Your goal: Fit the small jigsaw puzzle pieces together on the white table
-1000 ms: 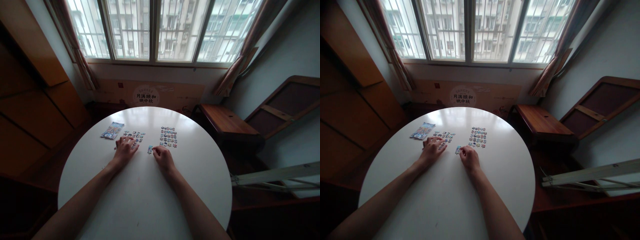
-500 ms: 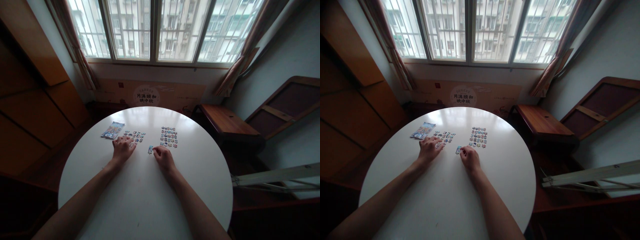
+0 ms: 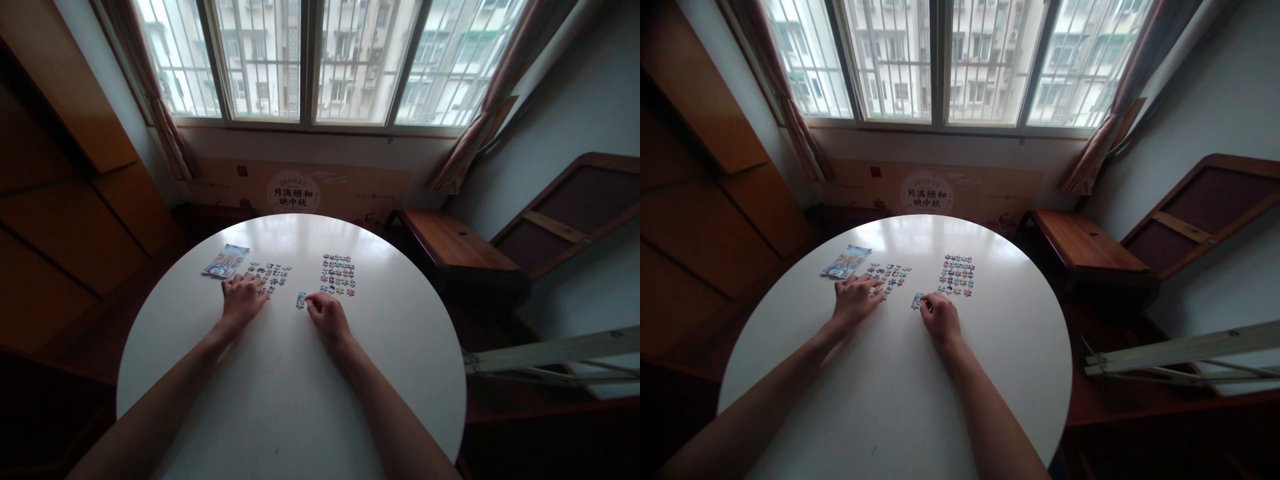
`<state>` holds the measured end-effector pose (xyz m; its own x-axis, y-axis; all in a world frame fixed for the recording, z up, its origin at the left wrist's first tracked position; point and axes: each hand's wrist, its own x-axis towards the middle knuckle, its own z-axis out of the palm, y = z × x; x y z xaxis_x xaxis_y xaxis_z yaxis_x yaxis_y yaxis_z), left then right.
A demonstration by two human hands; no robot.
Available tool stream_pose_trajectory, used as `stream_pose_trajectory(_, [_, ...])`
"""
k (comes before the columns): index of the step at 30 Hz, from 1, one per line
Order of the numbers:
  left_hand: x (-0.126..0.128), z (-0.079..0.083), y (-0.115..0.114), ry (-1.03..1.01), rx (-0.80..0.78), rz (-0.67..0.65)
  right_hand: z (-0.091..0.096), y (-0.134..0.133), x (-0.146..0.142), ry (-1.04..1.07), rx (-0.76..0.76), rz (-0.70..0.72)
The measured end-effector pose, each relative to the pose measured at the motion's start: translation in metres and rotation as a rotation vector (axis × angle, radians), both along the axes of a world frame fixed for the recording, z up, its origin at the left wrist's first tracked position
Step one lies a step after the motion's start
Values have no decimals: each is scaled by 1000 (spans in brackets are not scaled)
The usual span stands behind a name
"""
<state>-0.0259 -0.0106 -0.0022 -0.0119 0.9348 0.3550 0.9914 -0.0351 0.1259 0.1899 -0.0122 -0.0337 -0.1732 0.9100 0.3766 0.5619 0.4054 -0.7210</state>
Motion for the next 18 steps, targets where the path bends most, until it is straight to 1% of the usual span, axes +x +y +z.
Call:
stream_pose_trajectory(6, [1,8,-8,-5,-51,-18,0,1,0,-2,2,1])
stream_pose_trajectory(13, [5,9,-10,10,-93,-1,-1,1,0,-7,3,1])
stream_pose_trajectory(18, [6,8,-10,39,-104,-13,-1,1,-1,-10,4,-5])
